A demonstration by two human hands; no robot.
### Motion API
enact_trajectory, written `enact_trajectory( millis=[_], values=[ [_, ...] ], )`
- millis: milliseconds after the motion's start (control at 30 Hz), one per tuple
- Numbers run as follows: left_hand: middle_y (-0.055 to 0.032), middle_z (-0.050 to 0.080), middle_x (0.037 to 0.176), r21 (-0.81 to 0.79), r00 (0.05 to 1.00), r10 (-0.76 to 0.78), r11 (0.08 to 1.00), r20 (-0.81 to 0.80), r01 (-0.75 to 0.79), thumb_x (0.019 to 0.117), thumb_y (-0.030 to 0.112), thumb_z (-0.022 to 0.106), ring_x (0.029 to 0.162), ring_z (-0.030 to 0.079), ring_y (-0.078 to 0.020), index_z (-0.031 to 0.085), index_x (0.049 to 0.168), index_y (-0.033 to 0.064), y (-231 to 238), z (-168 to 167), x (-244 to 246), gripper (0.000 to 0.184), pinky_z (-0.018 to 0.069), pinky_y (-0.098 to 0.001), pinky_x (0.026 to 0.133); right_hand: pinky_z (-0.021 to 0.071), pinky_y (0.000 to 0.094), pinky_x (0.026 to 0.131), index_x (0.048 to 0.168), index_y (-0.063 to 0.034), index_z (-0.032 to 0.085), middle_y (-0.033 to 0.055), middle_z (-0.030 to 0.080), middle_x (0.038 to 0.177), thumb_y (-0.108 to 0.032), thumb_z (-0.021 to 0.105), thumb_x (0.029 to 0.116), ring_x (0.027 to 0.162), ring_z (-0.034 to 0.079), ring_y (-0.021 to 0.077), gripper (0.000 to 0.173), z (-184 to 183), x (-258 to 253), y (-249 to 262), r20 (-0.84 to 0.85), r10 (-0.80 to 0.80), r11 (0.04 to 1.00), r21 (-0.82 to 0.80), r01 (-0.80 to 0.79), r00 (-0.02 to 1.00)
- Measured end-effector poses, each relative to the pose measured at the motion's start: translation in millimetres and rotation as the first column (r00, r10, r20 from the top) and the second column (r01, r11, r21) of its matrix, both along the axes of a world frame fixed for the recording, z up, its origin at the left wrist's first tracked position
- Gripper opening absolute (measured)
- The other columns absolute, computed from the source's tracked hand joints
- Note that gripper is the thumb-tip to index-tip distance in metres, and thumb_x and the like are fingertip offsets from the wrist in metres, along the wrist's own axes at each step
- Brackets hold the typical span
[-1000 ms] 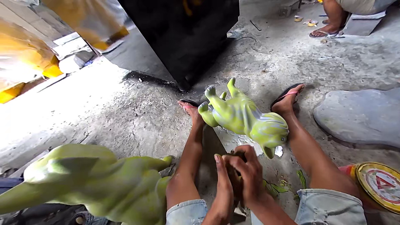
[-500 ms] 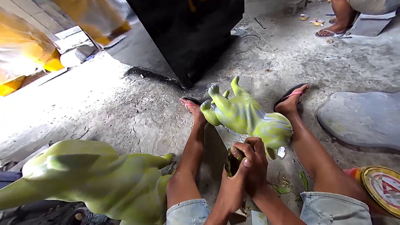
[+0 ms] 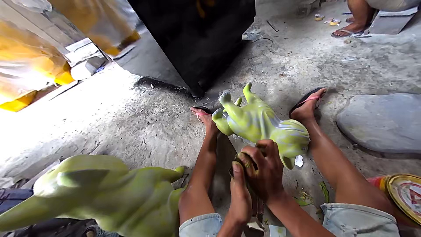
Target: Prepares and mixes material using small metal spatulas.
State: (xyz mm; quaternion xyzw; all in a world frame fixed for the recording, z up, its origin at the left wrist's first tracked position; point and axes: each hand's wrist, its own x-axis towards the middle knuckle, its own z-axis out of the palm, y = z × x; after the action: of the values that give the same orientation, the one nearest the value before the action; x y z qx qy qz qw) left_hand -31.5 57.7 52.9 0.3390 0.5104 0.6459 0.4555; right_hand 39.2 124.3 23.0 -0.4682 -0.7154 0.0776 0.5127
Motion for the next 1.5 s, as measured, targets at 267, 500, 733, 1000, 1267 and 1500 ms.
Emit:
enact_trajectory(
  millis=[267, 500, 733, 1000, 1267, 1500],
  values=[
    [-0.0073, 0.069, 0.092, -0.13, 0.987, -0.042, 0.99, 0.154, 0.062, 0.0856, 0.091, 0.026, 0.084, 0.069, -0.0146, 0.063, 0.12, 0.0121, 13.0, 2.9, -16.4, 0.094, 0.0594, -0.0319, 0.072, 0.0504, 0.0337, 0.074, 0.106, -0.0333, 0.073, 0.0027, 0.059, 0.101, -0.036, 0.057, 0.0987, 0.095, 0.058, 0.0172, 0.018, -11.4, 9.9, -15.1, -0.012, 0.273, 0.96, 0.069, -0.272, 0.962],
    [-0.007, 0.067, 0.128, -0.028, 0.982, -0.037, 0.999, 0.185, 0.043, 0.087, 0.09, 0.027, 0.119, 0.064, -0.0183, 0.056, 0.142, 0.0184, 7.7, 10.3, -11.7, 0.094, 0.0555, -0.044, 0.1, 0.0561, 0.0349, 0.074, 0.109, -0.0221, 0.074, 0.0013, 0.063, 0.104, -0.046, 0.06, 0.0997, 0.097, 0.062, 0.0167, 0.029, 3.5, 8.9, 13.5, -0.095, 0.193, 0.975, -0.088, -0.202, 0.976],
    [-0.0106, 0.072, 0.105, -0.12, 0.979, 0.0, 0.992, 0.206, 0.025, 0.0881, 0.089, 0.016, 0.099, 0.07, -0.02, 0.067, 0.122, 0.0154, 12.9, 21.7, -11.4, 0.096, 0.0598, -0.0427, 0.085, 0.0518, 0.0346, 0.069, 0.109, -0.0244, 0.073, 0.0016, 0.059, 0.101, -0.031, 0.064, 0.0951, 0.094, 0.059, 0.0189, 0.017, -0.5, -4.1, -15.5, -0.035, 0.148, 0.985, -0.079, -0.151, 0.988],
    [-0.0057, 0.069, 0.087, -0.026, 0.963, 0.127, 0.992, 0.238, -0.125, 0.0872, 0.09, 0.022, 0.08, 0.07, -0.0145, 0.062, 0.117, 0.0135, 15.2, 10.1, -9.3, 0.091, 0.0606, -0.0349, 0.072, 0.0567, 0.0339, 0.075, 0.108, -0.0187, 0.074, -0.0013, 0.061, 0.101, -0.036, 0.063, 0.097, 0.094, 0.061, 0.0115, 0.023, -2.6, 9.8, -5.3, -0.228, 0.483, 0.854, -0.091, -0.513, 0.845],
    [-0.0043, 0.066, 0.131, -0.107, 0.984, 0.161, 0.983, 0.074, -0.152, 0.0955, 0.081, 0.011, 0.121, 0.062, -0.0163, 0.055, 0.142, 0.019, 4.5, 19.2, -6.7, 0.089, 0.0534, -0.042, 0.101, 0.0522, 0.0352, 0.064, 0.107, -0.0277, 0.074, -0.0001, 0.06, 0.099, -0.047, 0.059, 0.098, 0.091, 0.06, 0.0182, 0.026, 14.1, -9.7, -11.9, -0.033, 0.076, 0.976, -0.202, -0.082, 0.997],
    [-0.0031, 0.065, 0.074, -0.077, 0.955, 0.105, 0.993, 0.276, -0.087, 0.0995, 0.075, 0.016, 0.071, 0.067, -0.0105, 0.065, 0.092, 0.0148, 11.4, 16.6, -4.4, 0.078, 0.0591, -0.0294, 0.065, 0.0551, 0.0332, 0.075, 0.108, -0.0196, 0.073, -0.002, 0.06, 0.1, -0.046, 0.059, 0.1012, 0.093, 0.06, 0.0117, 0.031, 0.6, 1.1, -21.8, -0.277, 0.411, 0.875, -0.148, -0.461, 0.869]
  ],
)
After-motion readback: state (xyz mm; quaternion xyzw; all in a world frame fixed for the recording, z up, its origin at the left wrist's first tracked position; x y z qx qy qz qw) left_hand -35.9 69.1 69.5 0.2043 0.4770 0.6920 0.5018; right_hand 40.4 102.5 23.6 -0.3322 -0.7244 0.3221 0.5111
